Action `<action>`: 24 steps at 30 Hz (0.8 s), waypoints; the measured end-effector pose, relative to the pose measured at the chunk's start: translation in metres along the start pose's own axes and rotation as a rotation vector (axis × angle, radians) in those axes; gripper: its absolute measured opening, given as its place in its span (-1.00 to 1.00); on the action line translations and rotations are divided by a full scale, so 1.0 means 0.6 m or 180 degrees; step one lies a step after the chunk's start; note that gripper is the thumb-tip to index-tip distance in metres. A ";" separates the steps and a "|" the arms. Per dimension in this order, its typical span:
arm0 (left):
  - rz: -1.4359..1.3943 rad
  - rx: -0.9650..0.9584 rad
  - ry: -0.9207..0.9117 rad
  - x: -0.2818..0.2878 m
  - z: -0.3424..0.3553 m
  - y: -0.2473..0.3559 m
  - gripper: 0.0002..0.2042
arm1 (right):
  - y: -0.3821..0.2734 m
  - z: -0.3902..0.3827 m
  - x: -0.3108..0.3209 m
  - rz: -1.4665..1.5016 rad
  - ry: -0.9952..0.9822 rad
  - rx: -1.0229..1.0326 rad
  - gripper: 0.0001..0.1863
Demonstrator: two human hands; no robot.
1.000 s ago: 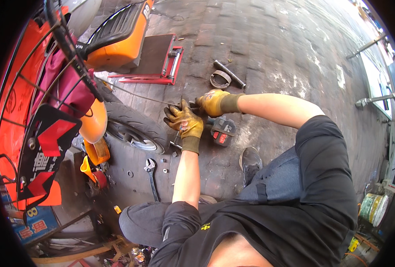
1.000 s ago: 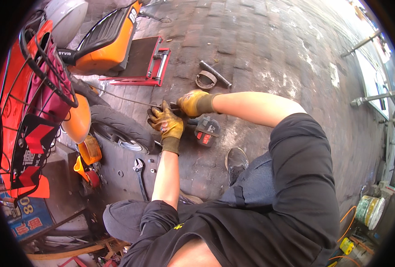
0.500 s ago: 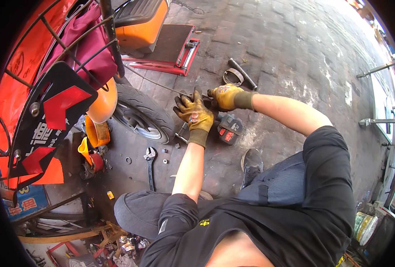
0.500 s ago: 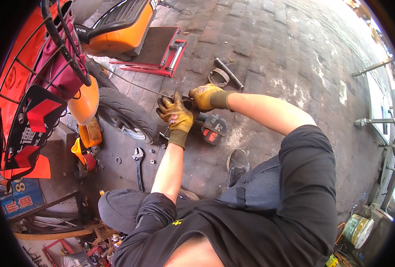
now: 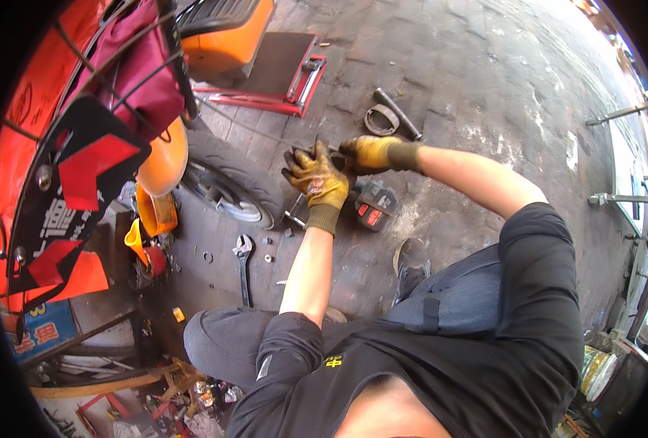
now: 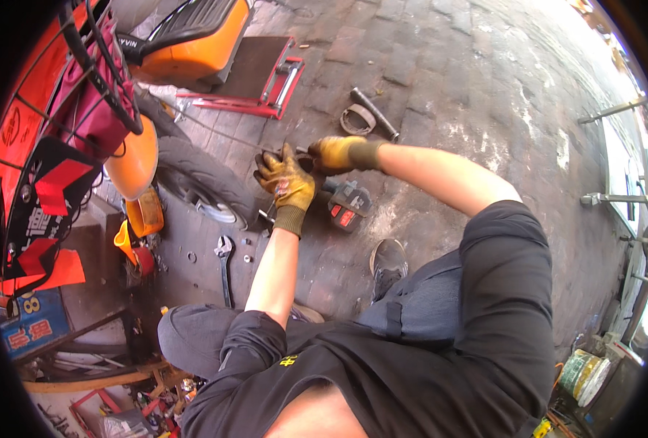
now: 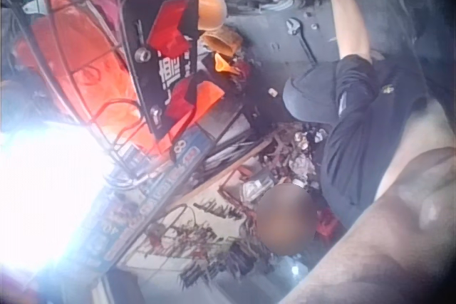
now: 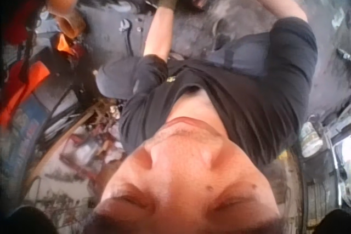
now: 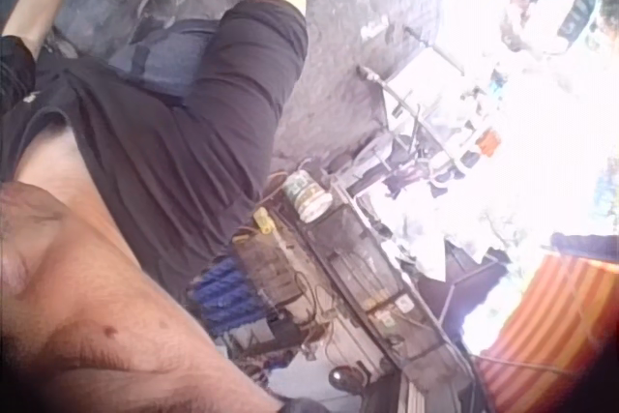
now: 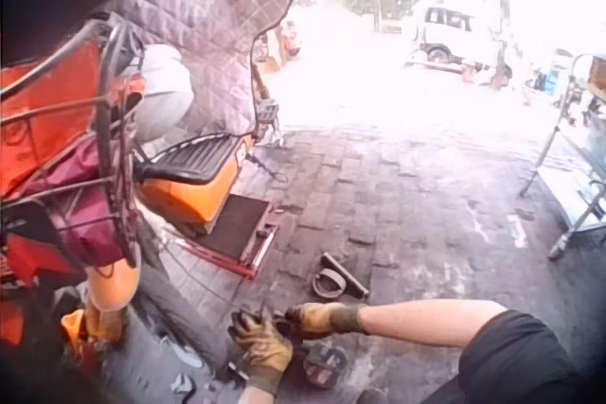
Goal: The person puts on gloves, retrieves a socket and an impact wrench, then works on the rear wheel of an orange scooter. They remove the wheel cover and disassemble the brake assembly, handling the brake drum and related components.
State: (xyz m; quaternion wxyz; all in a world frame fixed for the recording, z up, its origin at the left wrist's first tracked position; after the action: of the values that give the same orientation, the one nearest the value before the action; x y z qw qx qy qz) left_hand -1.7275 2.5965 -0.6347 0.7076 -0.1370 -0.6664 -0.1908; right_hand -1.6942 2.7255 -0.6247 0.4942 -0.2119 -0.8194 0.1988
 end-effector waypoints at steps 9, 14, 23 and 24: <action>-0.0179 0.0023 0.0032 -0.005 0.002 -0.002 -0.15 | 0.006 -0.016 0.004 -0.0130 0.0541 -0.0277 -0.63; 0.0008 0.0065 -0.0078 -0.012 0.006 -0.007 -0.15 | -0.001 -0.016 0.006 0.0132 0.0390 -0.0066 -0.59; -0.0089 0.0016 0.0080 -0.008 -0.001 -0.008 -0.15 | 0.012 -0.019 0.017 0.0558 0.0402 -0.0371 -0.58; -0.0149 0.0016 0.0084 -0.008 -0.002 -0.008 -0.17 | 0.011 -0.021 0.016 0.0551 0.0489 -0.0376 -0.57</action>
State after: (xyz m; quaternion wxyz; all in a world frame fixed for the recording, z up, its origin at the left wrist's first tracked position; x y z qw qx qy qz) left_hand -1.7290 2.5923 -0.6396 0.7120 -0.1171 -0.6606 -0.2074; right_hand -1.6858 2.7379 -0.6159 0.5231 -0.3251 -0.7681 0.1753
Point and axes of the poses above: each hand's wrist, its own z-axis towards the middle knuckle, its own x-axis out of the back of the hand, y = z × x, the point moved 7 cm from there along z, towards the middle knuckle, and after that the axes turned 3 degrees about z, right-handed, at the moved point
